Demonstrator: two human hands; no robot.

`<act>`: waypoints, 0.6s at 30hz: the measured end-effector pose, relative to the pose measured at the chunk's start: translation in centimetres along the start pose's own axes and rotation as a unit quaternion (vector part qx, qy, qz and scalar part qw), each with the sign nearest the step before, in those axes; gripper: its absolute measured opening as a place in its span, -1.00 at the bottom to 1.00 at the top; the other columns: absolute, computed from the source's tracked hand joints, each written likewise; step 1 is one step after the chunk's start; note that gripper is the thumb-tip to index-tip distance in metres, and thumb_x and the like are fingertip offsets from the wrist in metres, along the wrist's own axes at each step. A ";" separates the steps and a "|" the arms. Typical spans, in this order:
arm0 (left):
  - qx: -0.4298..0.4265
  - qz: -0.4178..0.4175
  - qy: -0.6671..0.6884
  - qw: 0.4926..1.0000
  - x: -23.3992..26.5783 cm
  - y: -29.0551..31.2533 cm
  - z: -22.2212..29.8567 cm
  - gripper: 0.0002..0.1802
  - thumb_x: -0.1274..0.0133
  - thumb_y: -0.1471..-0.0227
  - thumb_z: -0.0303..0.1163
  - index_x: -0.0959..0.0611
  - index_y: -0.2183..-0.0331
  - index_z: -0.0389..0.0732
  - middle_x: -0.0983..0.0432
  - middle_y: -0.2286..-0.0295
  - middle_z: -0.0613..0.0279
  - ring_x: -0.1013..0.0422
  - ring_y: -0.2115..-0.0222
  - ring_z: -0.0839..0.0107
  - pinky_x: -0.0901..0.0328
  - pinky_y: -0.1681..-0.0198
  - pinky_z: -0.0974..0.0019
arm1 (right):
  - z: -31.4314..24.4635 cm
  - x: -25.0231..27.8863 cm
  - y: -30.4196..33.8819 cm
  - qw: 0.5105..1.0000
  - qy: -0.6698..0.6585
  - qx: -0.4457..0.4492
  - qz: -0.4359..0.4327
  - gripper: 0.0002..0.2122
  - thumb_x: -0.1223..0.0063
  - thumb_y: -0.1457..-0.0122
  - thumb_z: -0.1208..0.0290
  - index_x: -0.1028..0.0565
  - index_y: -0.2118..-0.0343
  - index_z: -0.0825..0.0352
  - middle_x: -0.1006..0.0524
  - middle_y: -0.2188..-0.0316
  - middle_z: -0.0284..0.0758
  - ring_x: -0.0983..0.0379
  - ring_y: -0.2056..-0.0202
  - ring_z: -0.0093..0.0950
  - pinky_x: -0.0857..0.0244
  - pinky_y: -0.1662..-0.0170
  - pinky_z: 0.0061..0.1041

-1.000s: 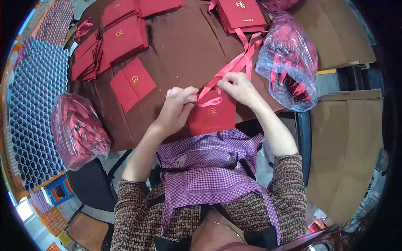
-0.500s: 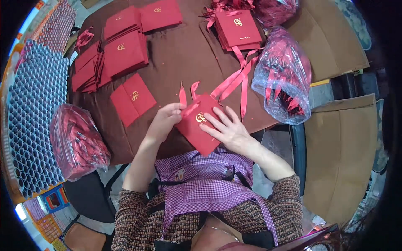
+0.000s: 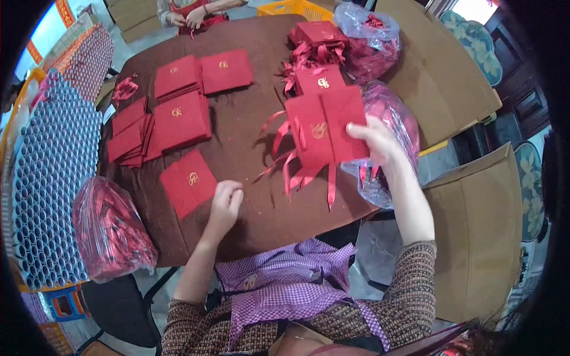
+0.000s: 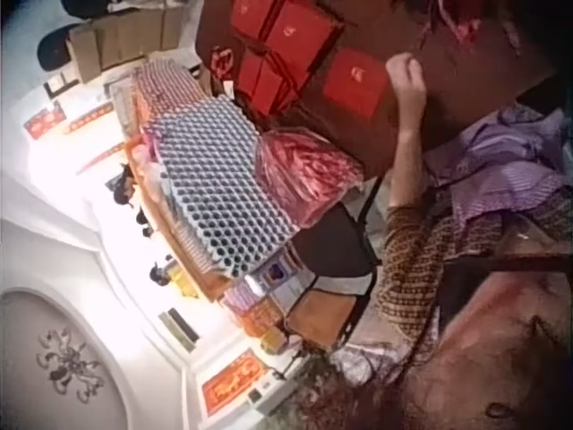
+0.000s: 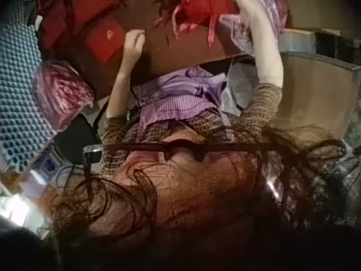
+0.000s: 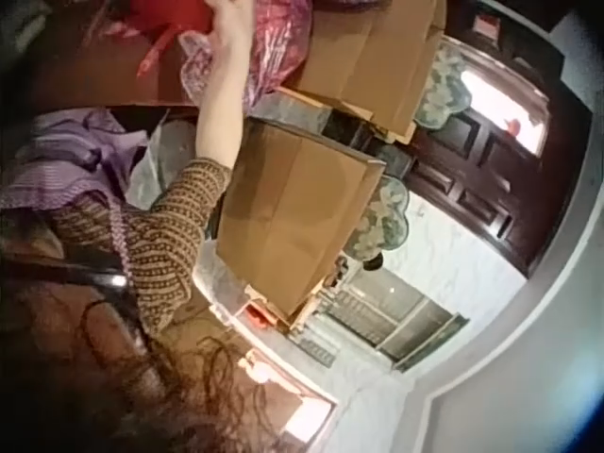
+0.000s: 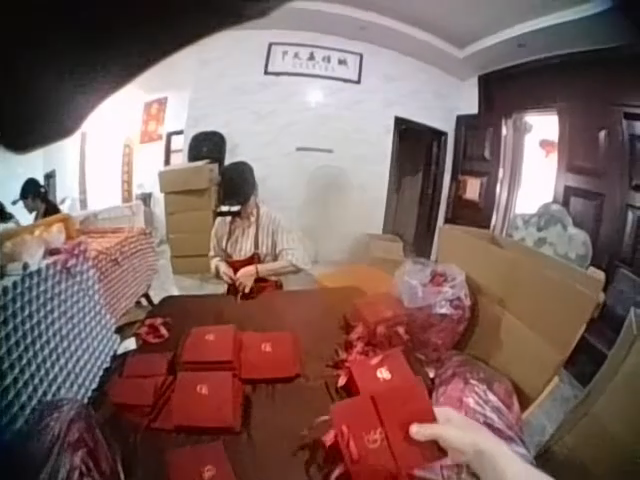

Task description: The person assembles red gift boxes and ties decorative pink ribbons onto them by hand.

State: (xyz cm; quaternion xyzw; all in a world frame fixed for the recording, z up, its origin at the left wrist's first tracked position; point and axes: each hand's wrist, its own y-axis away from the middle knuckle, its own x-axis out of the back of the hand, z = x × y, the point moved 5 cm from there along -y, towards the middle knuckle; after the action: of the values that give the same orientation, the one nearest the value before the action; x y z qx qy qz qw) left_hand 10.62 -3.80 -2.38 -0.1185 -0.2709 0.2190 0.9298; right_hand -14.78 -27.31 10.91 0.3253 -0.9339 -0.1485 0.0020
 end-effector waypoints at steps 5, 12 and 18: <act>0.013 0.027 -0.051 0.998 -0.5 1.6 -0.6 -0.89 0.02 -0.01 -0.60 -0.53 0.33 -0.37 -0.43 0.27 0.01 -0.39 0.20 0.14 -0.30 0.09 0.26 | -10.9 3.2 -4.6 0.933 0.199 0.291 0.079 -0.67 -0.06 -0.17 0.51 -0.43 0.00 0.48 -0.54 0.12 -0.30 -0.45 0.11 -0.55 -0.30 0.00 -0.52; 0.034 0.044 -0.102 0.993 -1.0 1.7 -0.5 -0.87 0.02 0.00 -0.61 -0.54 0.33 -0.35 -0.42 0.24 0.01 -0.39 0.18 0.12 -0.29 0.05 0.23 | -6.7 2.7 -12.1 0.558 0.714 0.377 0.190 -0.42 -0.05 0.02 0.59 -0.37 -0.15 0.08 -0.30 -0.20 -0.27 -0.15 -0.25 -0.18 -0.09 -0.22 -0.14; -0.018 0.056 -0.077 0.995 -1.4 1.8 -0.4 -0.83 -0.02 0.02 -0.63 -0.53 0.29 -0.30 -0.43 0.24 0.03 -0.38 0.17 0.11 -0.27 0.03 0.18 | 4.9 5.5 -17.8 0.677 0.716 0.166 -0.035 -0.34 -0.05 -0.08 0.44 -0.13 -0.28 -0.07 0.02 -0.36 -0.42 0.11 -0.34 -0.18 0.08 -0.28 -0.06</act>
State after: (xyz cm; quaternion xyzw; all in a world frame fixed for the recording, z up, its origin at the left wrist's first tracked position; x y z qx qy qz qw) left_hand 9.14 -2.91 -3.97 -0.1332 -0.3388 0.2745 0.8900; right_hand -8.81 -42.54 0.72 0.3600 -0.6442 0.2875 0.6106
